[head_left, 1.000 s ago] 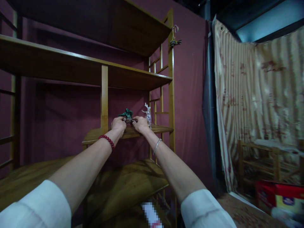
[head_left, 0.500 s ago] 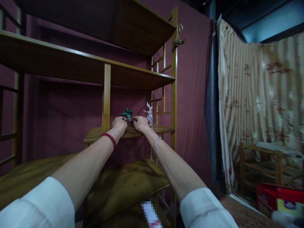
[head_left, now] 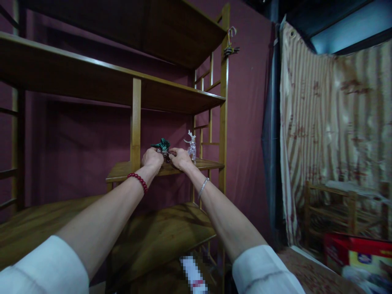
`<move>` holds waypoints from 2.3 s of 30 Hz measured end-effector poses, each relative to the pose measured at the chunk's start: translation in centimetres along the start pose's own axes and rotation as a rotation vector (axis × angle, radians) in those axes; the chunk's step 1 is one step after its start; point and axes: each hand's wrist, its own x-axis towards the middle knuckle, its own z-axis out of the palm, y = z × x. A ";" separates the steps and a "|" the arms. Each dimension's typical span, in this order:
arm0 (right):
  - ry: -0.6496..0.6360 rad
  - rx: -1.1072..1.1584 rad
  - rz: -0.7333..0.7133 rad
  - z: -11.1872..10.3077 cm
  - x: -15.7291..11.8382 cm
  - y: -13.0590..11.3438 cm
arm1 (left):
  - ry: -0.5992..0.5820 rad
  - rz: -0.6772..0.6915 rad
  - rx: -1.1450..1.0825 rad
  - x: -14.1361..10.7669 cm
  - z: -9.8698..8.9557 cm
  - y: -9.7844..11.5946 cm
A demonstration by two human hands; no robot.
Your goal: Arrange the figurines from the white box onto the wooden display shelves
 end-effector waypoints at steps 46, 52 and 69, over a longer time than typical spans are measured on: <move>-0.025 -0.074 0.055 -0.2 -0.3 -0.3 | -0.102 0.132 0.248 -2.1 -2.4 0.7; -0.035 -0.125 0.048 -0.1 -0.2 -0.4 | -0.098 0.160 0.264 -2.3 -2.5 0.7; -0.051 -0.176 0.052 0.0 -0.1 -0.1 | -0.088 0.144 0.248 -1.8 -1.9 0.3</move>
